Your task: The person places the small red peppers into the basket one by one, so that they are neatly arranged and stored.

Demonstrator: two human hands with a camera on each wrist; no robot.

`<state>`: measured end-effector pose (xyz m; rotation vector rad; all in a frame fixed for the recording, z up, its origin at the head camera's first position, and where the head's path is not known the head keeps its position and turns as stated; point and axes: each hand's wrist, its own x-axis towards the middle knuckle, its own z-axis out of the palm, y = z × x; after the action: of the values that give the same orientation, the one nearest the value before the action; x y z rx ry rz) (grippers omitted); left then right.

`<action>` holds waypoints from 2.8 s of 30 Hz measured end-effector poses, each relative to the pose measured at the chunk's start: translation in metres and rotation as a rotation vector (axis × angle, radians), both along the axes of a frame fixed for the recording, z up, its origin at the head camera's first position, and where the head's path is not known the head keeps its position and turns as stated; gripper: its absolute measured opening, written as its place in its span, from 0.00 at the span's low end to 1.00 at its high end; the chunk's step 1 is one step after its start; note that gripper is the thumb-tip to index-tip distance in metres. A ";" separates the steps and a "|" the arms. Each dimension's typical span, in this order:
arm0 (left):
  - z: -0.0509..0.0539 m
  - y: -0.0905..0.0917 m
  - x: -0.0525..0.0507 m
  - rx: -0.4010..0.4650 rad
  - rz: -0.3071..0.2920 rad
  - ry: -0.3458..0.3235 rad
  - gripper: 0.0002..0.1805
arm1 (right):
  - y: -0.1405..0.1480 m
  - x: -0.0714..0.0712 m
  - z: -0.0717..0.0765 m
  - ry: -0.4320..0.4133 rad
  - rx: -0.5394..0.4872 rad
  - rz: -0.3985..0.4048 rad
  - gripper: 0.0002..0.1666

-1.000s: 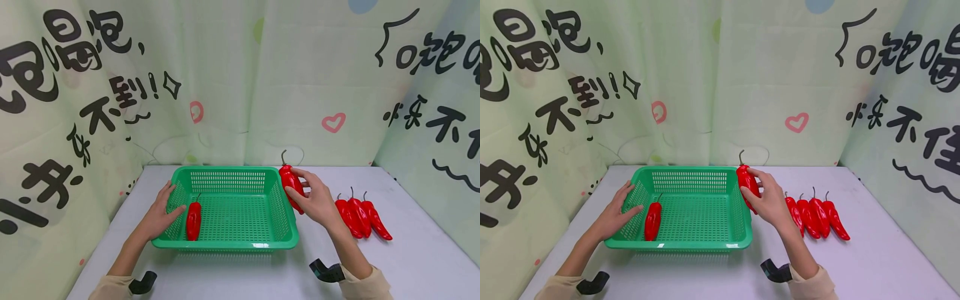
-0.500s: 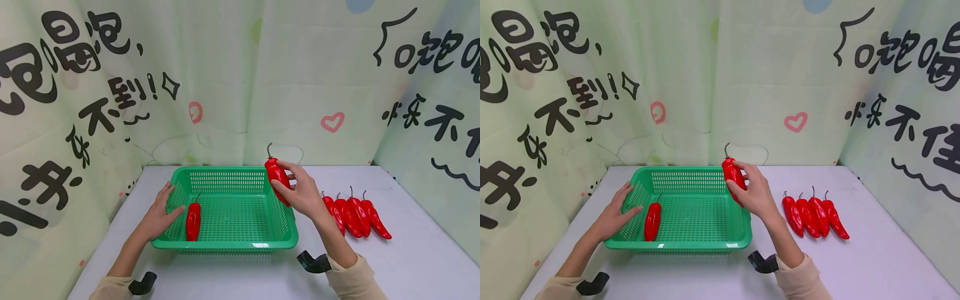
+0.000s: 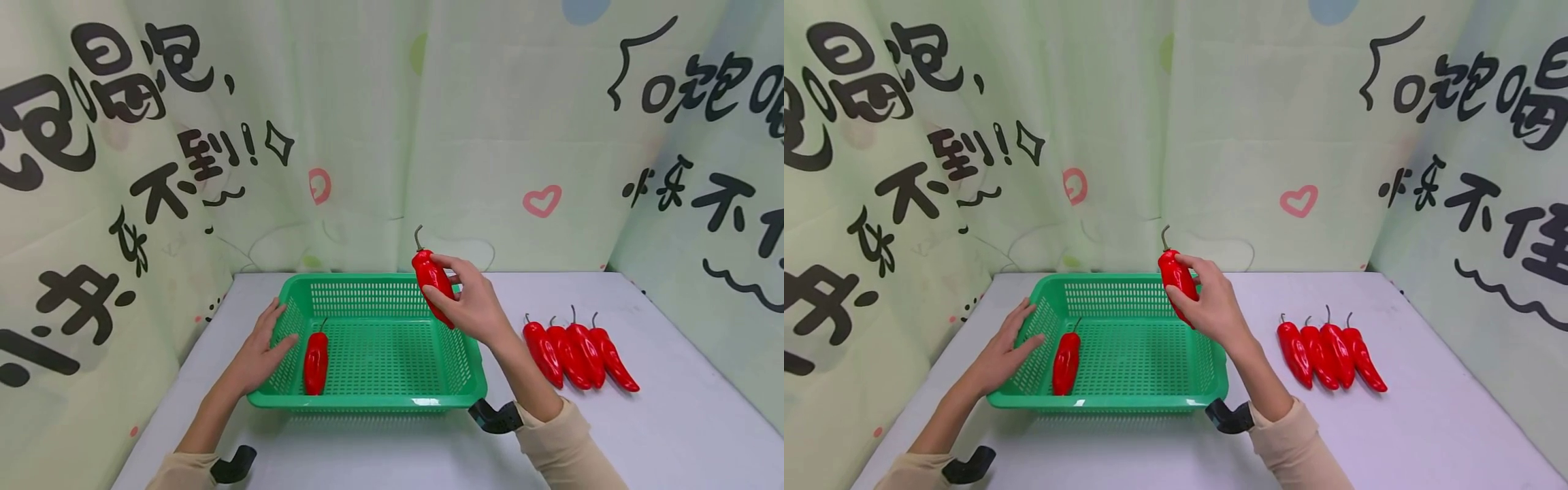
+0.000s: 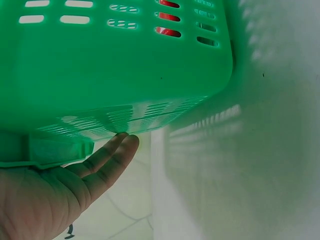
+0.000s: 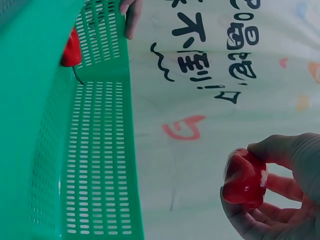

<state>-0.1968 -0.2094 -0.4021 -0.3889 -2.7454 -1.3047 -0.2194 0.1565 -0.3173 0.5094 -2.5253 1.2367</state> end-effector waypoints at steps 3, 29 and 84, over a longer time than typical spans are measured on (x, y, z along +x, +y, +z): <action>0.000 0.000 0.000 0.000 0.000 -0.002 0.39 | -0.006 -0.002 0.004 0.004 0.000 0.016 0.42; 0.000 0.001 0.000 -0.003 0.002 0.003 0.40 | -0.067 -0.018 0.014 -0.089 0.039 0.129 0.34; 0.000 0.001 0.000 -0.008 0.003 -0.020 0.41 | -0.144 -0.044 -0.023 -0.447 0.615 0.282 0.07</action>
<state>-0.1966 -0.2080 -0.4017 -0.3745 -2.7681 -1.3041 -0.2638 0.0123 -0.3401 0.8193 -3.3222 0.6726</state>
